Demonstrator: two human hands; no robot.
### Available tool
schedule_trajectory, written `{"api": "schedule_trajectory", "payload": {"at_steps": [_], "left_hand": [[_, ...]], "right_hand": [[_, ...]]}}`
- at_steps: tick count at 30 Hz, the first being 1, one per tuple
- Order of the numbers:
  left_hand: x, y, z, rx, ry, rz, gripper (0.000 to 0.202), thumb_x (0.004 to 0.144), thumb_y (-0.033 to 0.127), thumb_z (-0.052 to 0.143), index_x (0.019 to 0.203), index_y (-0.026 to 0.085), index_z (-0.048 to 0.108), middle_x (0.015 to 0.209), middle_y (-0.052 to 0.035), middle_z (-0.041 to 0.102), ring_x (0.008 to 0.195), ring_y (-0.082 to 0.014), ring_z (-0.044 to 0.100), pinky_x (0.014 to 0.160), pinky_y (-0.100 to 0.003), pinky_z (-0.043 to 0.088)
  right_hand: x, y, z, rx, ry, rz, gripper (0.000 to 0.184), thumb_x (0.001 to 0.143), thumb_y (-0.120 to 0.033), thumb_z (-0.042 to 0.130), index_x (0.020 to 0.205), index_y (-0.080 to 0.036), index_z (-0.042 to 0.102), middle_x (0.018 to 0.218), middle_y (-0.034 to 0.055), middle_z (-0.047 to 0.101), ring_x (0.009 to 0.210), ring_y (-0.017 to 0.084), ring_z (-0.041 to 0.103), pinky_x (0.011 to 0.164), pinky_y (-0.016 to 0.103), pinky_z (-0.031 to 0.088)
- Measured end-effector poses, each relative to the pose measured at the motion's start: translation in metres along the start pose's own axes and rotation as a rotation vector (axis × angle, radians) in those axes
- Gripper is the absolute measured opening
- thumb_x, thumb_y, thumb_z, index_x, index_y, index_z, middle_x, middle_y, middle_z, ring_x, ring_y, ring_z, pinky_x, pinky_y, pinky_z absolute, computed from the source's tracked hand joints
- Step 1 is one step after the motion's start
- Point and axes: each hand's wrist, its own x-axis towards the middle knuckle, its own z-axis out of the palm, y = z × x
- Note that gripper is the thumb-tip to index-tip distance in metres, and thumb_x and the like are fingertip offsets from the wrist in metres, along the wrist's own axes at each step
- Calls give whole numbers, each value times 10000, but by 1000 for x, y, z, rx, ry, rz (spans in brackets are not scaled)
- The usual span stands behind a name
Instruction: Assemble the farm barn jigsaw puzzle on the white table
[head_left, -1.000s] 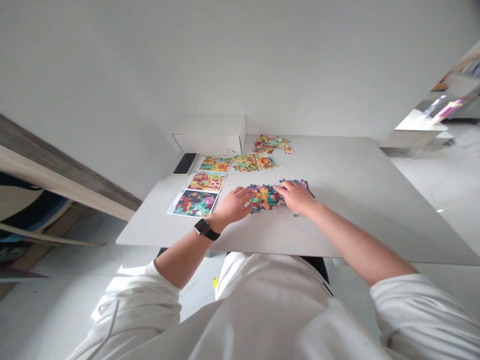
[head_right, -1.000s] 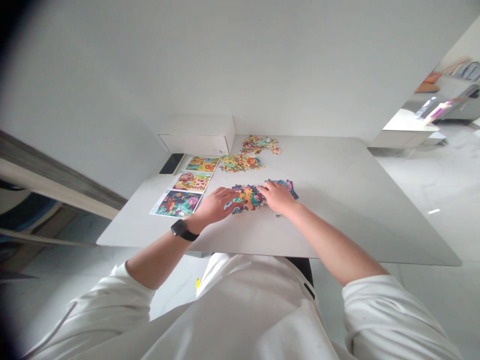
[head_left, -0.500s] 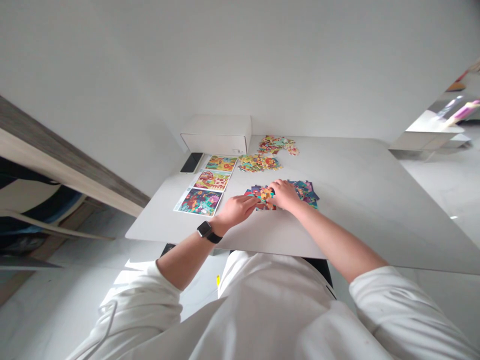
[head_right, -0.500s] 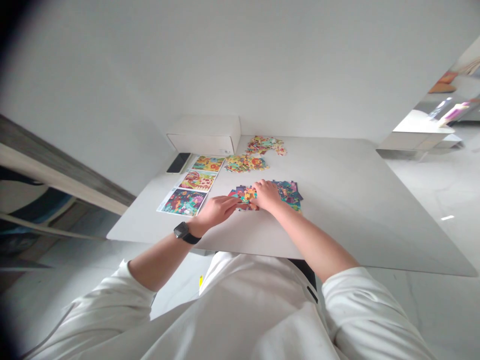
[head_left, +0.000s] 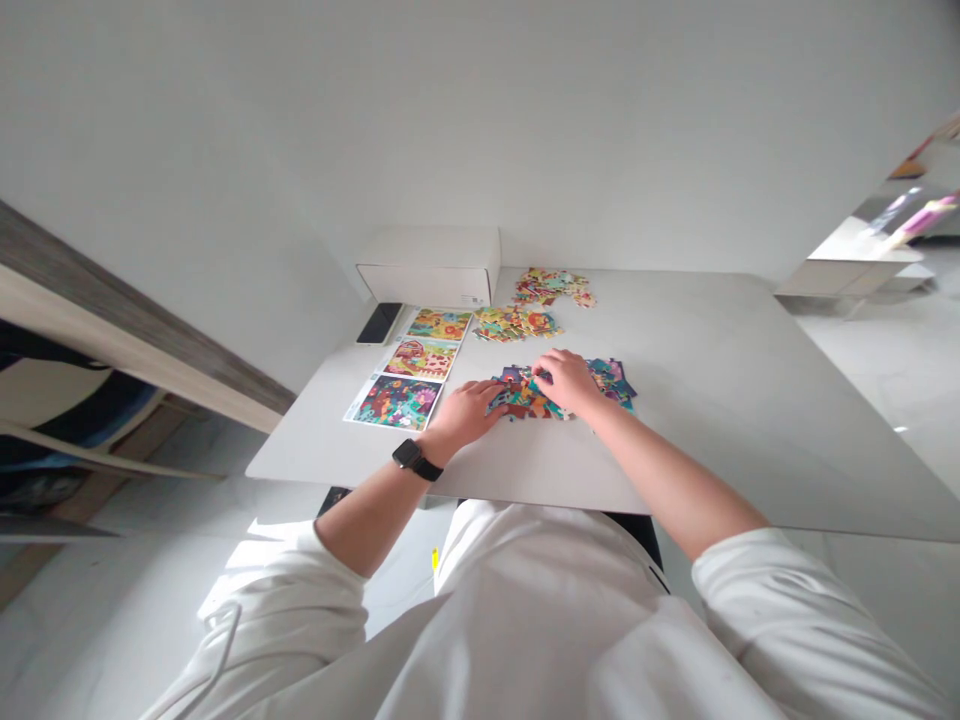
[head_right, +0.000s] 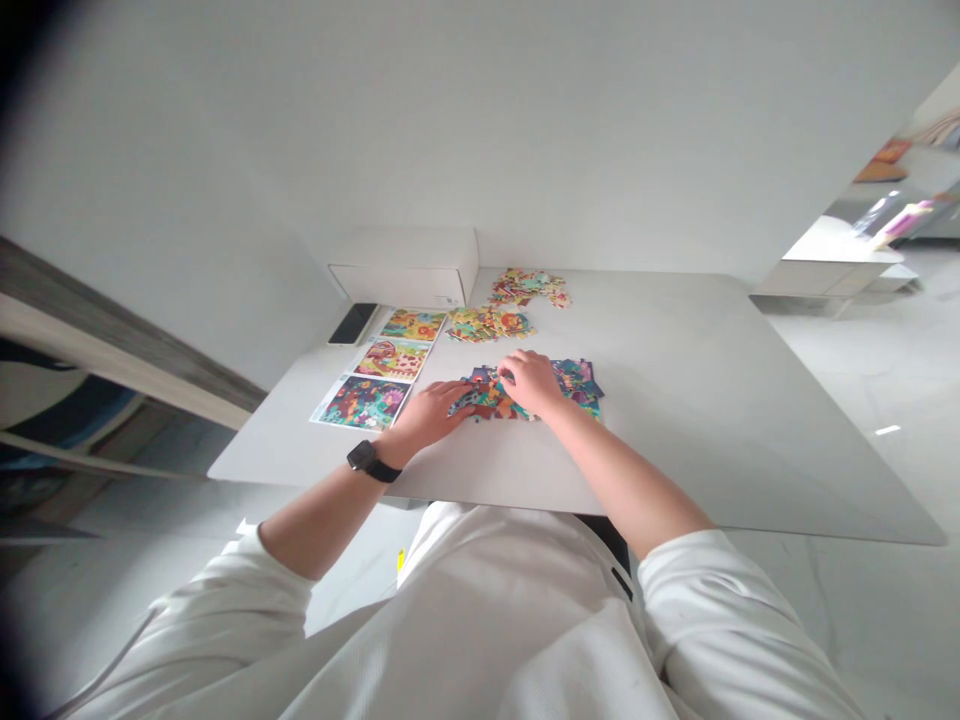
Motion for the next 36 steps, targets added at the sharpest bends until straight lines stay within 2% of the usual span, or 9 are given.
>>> {"api": "schedule_trajectory", "payload": {"at_steps": [3, 5, 9, 12, 16, 19, 25, 31, 36], "left_hand": [[-2, -4, 0, 16, -19, 18, 411, 1066, 400, 603, 1421, 222, 708, 1447, -136, 725, 1293, -310, 689, 1143, -493, 549], [-1, -6, -1, 26, -19, 14, 405, 1060, 352, 596, 1432, 229, 700, 1467, -137, 711, 1320, -320, 665, 1151, -520, 540], [15, 7, 1, -16, 55, 23, 387, 1056, 249, 549, 1412, 226, 699, 1435, -140, 714, 1316, -310, 651, 1145, -521, 543], [39, 39, 9, -109, 31, 120, 312, 1062, 284, 581, 1331, 224, 728, 1331, -125, 751, 1252, -291, 683, 1118, -474, 563], [74, 101, 25, -154, -126, 302, 288, 1037, 338, 661, 1295, 229, 728, 1267, -116, 762, 1187, -294, 713, 1045, -431, 591], [92, 138, 32, -75, -232, 307, 367, 1009, 390, 708, 1325, 204, 712, 1347, -137, 732, 1231, -328, 699, 1044, -445, 585], [94, 150, 33, 32, -318, 281, 382, 1059, 432, 609, 1351, 203, 698, 1348, -132, 726, 1262, -320, 677, 1060, -425, 560], [71, 145, 31, 6, -289, 332, 350, 1077, 377, 566, 1345, 193, 696, 1309, -141, 738, 1164, -307, 707, 1015, -429, 567], [54, 152, 31, 4, -280, 400, 285, 1105, 350, 539, 1243, 167, 709, 1178, -136, 763, 1058, -292, 733, 920, -417, 576]], "right_hand": [[-16, 10, -11, -1, -86, -90, 244, 924, -346, 756, 1153, -281, 810, 1126, 89, 782, 1030, 268, 702, 1015, 400, 534], [-34, 27, -25, 34, -42, -51, 245, 954, -326, 710, 1169, -278, 816, 1139, 87, 788, 1051, 264, 715, 1031, 400, 543], [-83, 75, -56, 51, 47, 282, 235, 964, -262, 629, 1112, -254, 811, 1118, 86, 800, 923, 234, 750, 913, 373, 596], [-115, 99, -73, 220, 137, 597, 227, 958, -243, 607, 1128, -235, 758, 1113, 104, 808, 974, 247, 766, 925, 397, 614], [-131, 97, -86, 767, 185, 904, 229, 975, -208, 604, 1195, -237, 659, 1214, 121, 787, 1013, 217, 776, 903, 364, 635], [-126, 85, -94, 1091, 174, 1080, 198, 969, -172, 631, 1158, -229, 618, 1115, 102, 785, 928, 191, 777, 875, 334, 641], [-108, 75, -108, 1391, 102, 1368, 62, 1040, -193, 545, 1049, -190, 606, 907, 107, 744, 807, 203, 747, 760, 326, 651], [-96, 68, -91, 1314, -39, 1287, 51, 994, -164, 678, 1034, -180, 653, 761, 36, 720, 660, 147, 673, 654, 236, 601], [-94, 53, -68, 896, -92, 1070, 393, 770, -198, 943, 1071, -193, 692, 785, -5, 759, 677, 159, 692, 644, 245, 575]]}}
